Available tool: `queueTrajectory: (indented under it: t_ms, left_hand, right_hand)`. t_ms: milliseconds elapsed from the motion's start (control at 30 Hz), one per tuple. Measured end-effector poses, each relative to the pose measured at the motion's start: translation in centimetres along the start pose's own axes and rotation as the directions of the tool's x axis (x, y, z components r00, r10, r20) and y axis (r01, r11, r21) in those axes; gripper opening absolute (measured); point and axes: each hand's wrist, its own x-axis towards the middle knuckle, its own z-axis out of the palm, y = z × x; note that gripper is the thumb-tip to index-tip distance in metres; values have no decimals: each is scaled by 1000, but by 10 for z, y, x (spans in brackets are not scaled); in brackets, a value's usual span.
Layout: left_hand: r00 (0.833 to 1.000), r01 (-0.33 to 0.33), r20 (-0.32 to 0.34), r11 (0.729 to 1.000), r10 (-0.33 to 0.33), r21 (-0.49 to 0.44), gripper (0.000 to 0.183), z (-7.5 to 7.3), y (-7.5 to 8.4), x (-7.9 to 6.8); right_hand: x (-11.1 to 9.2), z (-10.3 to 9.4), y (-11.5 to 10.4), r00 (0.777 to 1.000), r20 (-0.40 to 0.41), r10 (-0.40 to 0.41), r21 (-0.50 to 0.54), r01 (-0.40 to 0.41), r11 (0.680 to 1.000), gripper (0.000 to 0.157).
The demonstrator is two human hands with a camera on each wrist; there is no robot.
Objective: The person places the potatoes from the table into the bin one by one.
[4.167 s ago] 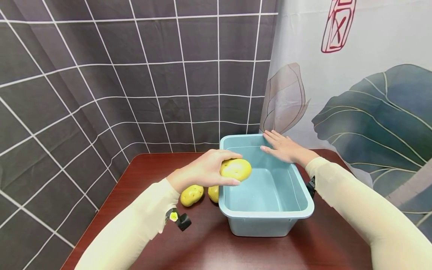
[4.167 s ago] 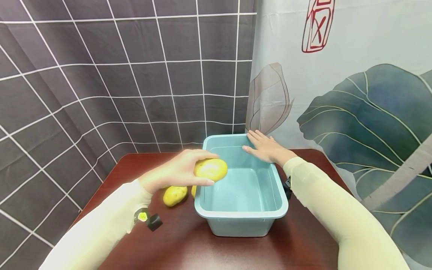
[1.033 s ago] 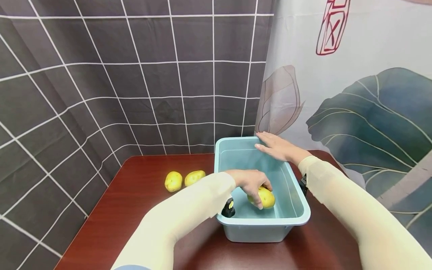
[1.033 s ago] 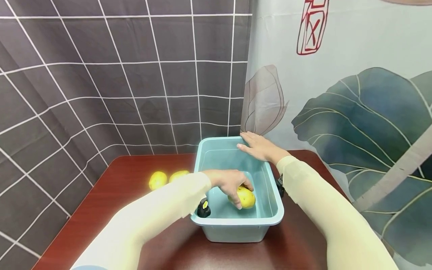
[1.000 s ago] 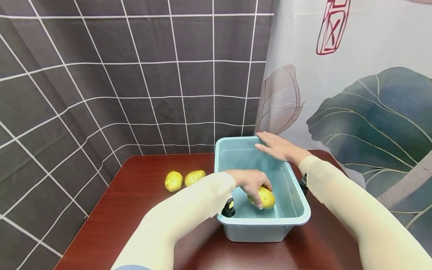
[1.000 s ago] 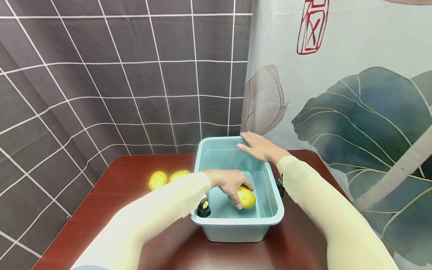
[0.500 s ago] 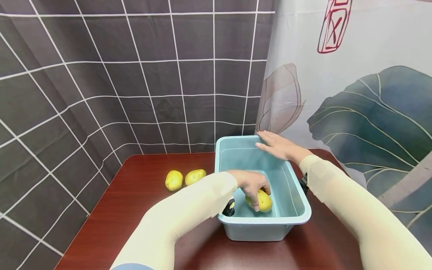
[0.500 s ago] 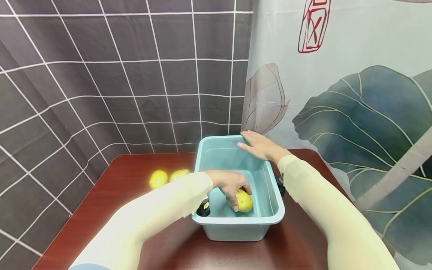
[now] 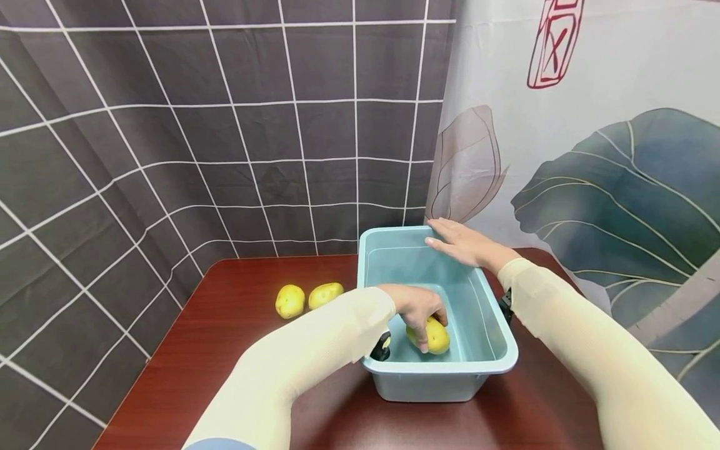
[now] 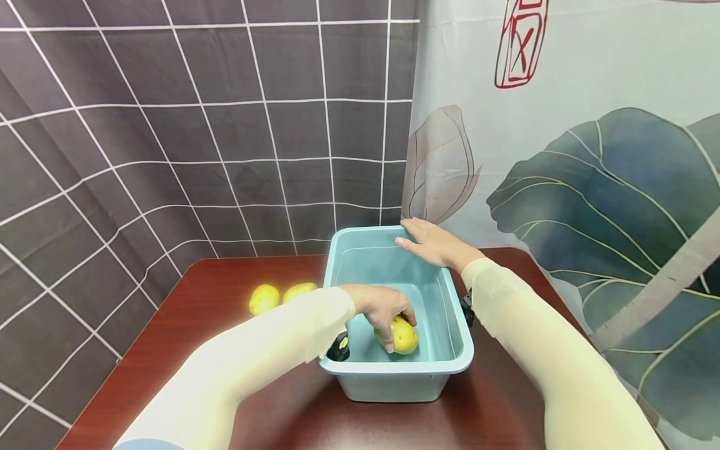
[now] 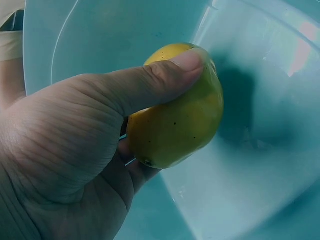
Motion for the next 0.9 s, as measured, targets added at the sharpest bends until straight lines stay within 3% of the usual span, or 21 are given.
queueTrajectory:
  t_ms: [267,900]
  left_hand:
    - [999,35,2,999,-35,-40,57,0,1,-2]
    - [993,12,-114,999,-16,-34,51,-4,-1,-2]
  right_hand:
    - [1,0,-1,1000,-15,-7,1,8,1000,76]
    - [0,-1,-1,1000,8,18,-2,-18,1000,78]
